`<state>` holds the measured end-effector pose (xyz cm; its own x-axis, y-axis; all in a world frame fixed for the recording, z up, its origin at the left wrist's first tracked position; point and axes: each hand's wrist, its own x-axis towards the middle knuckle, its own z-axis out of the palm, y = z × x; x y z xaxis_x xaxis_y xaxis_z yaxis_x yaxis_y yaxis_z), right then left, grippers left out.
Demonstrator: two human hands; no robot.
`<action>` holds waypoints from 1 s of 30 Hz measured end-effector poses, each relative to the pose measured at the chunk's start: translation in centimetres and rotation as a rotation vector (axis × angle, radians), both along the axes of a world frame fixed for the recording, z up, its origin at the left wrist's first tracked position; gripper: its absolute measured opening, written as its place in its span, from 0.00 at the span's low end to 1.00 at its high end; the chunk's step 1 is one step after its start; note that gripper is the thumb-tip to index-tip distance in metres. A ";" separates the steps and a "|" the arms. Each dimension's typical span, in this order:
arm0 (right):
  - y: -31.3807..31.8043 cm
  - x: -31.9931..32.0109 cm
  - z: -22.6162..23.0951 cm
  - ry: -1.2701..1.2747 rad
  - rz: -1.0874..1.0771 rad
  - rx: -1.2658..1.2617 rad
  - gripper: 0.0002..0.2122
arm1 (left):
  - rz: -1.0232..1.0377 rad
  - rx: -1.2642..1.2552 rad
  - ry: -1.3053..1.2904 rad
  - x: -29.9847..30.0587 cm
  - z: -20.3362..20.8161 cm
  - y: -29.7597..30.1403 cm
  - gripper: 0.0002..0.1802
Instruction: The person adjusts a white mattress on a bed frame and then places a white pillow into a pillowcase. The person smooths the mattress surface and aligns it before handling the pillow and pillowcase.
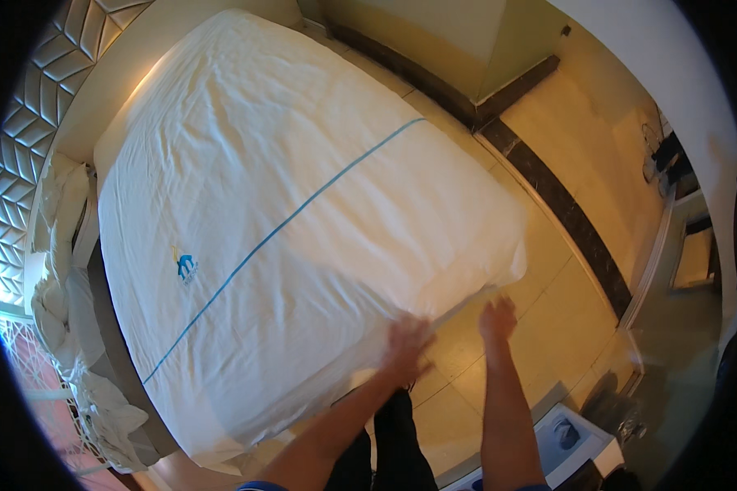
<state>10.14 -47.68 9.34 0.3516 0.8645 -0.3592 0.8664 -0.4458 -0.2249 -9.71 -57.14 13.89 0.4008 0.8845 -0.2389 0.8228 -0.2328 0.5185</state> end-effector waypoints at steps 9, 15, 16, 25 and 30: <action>0.7 7.9 -4.0 0.412 -0.211 0.438 0.22 | 0.277 0.114 -0.354 2.9 0.4 -3.1 0.20; 11.1 6.2 -4.3 0.493 -0.446 0.443 0.27 | 0.491 0.238 0.009 1.1 1.6 6.6 0.32; 12.9 6.2 -3.8 0.523 -0.476 0.418 0.26 | 0.471 0.200 0.039 1.6 1.2 7.7 0.33; 21.4 8.7 -4.5 0.780 -0.553 -0.271 0.12 | 0.468 0.258 0.239 5.1 0.4 13.4 0.22; 21.0 9.8 -5.3 0.667 -0.140 0.297 0.03 | 0.489 0.182 0.104 5.6 -2.3 13.6 0.10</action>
